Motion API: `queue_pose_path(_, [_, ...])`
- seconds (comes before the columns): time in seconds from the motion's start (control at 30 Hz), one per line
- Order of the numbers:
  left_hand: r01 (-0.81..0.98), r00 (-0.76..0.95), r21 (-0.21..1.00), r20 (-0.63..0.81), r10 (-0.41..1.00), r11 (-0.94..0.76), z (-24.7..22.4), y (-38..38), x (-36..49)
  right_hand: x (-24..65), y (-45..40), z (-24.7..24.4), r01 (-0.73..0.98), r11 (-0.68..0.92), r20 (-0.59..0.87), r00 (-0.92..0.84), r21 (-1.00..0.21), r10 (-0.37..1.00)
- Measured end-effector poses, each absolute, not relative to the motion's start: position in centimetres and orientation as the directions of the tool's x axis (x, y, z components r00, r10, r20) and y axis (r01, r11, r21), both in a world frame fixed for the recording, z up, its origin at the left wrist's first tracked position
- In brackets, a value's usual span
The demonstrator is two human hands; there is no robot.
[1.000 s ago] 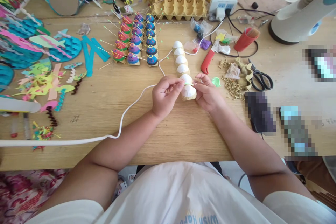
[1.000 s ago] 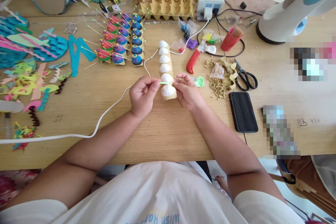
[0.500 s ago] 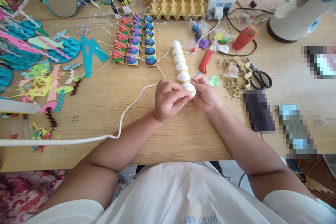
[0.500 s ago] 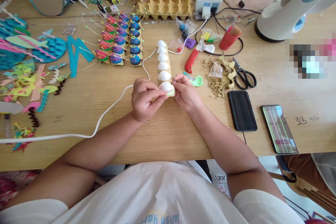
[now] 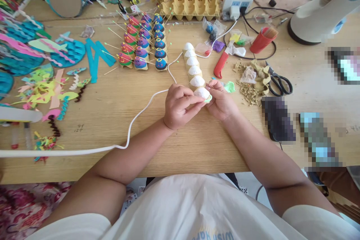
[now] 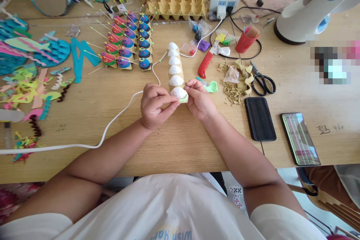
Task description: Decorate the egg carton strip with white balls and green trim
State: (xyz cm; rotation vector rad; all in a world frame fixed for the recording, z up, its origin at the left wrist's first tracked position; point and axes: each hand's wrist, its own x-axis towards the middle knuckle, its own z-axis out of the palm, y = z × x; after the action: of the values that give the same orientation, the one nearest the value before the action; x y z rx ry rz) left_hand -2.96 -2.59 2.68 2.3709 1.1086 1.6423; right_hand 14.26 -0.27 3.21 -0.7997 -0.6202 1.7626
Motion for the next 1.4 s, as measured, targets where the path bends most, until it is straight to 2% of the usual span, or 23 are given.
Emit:
queue_pose_path(0.2, [0.487, 0.169, 0.407, 0.824, 0.541, -0.772, 2.6, -2.5, -2.7, 14.2, -0.3, 3.2, -0.585, -0.302, -0.213, -0.217, -0.752, 0.953])
queue_pose_path(0.33, [0.557, 0.160, 0.422, 0.790, 0.592, -0.715, 2.7, -2.6, -2.6, 14.2, -0.3, 3.3, -0.594, -0.316, -0.237, -0.210, -0.740, 0.949])
queue_pose_path(0.63, [0.565, 0.164, 0.447, 0.763, 0.625, -0.694, 2.7, -2.7, -2.5, 14.3, -0.3, 3.2, -0.576, -0.302, -0.224, -0.205, -0.759, 0.953])
queue_pose_path(1.0, [0.472, 0.085, 0.614, 0.683, 0.725, -0.633, 2.7, -3.3, -1.9, 14.0, -0.4, 3.5, -0.580, -0.306, -0.247, -0.181, -0.755, 0.952])
queue_pose_path(1.2, [0.429, 0.068, 0.659, 0.658, 0.750, -0.618, 2.5, -3.3, -1.7, 14.1, -0.3, 3.4, -0.563, -0.297, -0.224, -0.197, -0.772, 0.955])
queue_pose_path(1.4, [0.402, 0.069, 0.686, 0.638, 0.767, -0.606, 2.4, -3.3, -1.6, 14.1, -0.3, 3.2, -0.608, -0.310, -0.253, -0.181, -0.731, 0.950])
